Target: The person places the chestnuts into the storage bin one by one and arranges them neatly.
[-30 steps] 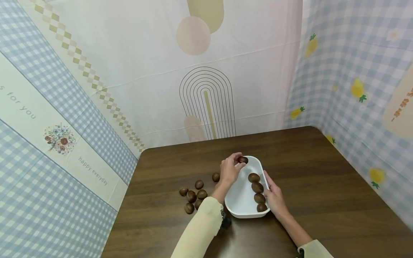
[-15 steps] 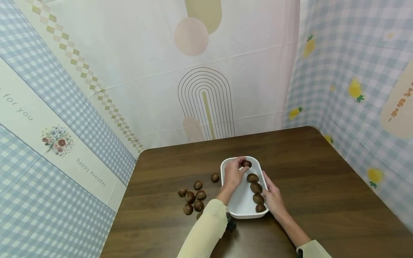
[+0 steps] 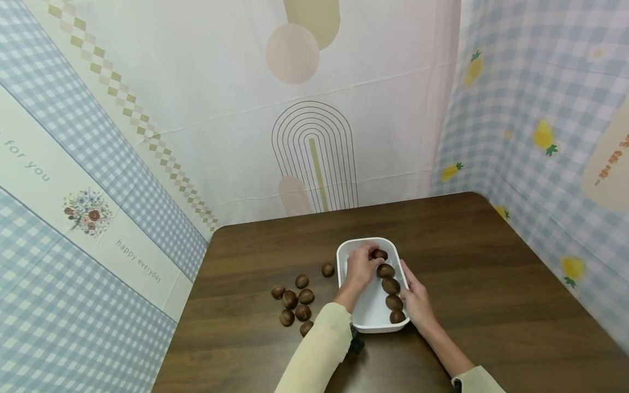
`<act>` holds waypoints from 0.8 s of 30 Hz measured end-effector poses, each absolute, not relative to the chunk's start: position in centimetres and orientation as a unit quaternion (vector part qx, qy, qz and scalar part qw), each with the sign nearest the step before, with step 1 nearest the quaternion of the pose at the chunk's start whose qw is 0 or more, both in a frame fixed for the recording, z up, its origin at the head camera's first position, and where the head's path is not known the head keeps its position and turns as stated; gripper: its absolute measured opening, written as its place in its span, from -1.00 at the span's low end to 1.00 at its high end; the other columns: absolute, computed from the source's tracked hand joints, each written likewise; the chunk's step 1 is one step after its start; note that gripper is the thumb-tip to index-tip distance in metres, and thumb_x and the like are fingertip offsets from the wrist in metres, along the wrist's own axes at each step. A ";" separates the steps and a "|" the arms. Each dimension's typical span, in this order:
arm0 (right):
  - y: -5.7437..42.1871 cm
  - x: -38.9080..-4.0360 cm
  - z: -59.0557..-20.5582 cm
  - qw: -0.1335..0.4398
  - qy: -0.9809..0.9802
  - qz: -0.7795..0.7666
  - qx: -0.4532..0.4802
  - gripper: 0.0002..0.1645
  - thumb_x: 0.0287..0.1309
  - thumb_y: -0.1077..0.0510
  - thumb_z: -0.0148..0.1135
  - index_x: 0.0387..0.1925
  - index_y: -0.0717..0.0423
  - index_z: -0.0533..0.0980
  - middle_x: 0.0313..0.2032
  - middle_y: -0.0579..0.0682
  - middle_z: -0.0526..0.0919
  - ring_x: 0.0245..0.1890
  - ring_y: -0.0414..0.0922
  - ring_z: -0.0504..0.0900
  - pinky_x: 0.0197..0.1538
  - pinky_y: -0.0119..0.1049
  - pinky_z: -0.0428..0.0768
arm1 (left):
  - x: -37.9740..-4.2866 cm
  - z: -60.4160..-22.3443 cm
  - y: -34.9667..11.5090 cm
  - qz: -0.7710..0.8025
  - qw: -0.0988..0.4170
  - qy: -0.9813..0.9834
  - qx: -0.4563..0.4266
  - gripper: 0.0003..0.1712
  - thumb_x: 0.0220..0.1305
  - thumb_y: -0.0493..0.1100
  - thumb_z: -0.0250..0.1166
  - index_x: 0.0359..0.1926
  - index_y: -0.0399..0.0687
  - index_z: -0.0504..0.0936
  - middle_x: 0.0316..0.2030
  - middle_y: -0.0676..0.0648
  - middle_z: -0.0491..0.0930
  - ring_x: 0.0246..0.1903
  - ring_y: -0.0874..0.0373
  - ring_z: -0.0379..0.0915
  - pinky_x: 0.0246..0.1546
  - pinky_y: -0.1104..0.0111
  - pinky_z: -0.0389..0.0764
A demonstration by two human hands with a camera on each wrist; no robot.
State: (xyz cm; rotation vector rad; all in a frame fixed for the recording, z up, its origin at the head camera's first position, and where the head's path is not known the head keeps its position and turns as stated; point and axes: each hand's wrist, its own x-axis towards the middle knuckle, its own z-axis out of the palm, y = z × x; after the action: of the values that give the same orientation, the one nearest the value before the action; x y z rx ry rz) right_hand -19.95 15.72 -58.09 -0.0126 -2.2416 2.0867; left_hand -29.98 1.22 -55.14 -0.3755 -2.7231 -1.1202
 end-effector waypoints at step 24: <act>15.7 -19.8 -57.8 0.037 -0.731 0.682 -0.006 0.06 0.14 0.58 -0.14 0.69 0.13 0.03 0.63 0.22 0.10 0.41 0.11 0.31 0.08 -0.64 0.34 | -30.3 -55.3 1.4 -0.387 0.035 -0.913 -0.123 -0.68 0.43 -0.19 0.44 0.17 0.00 0.78 0.07 0.04 0.78 0.10 0.20 0.68 0.15 0.38 0.63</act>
State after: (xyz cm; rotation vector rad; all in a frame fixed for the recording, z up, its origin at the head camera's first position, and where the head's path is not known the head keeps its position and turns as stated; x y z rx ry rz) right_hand -19.81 15.68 -57.77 -0.0187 -2.2439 2.0929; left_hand -30.30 1.39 -55.31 -0.3791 -2.8059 -1.1894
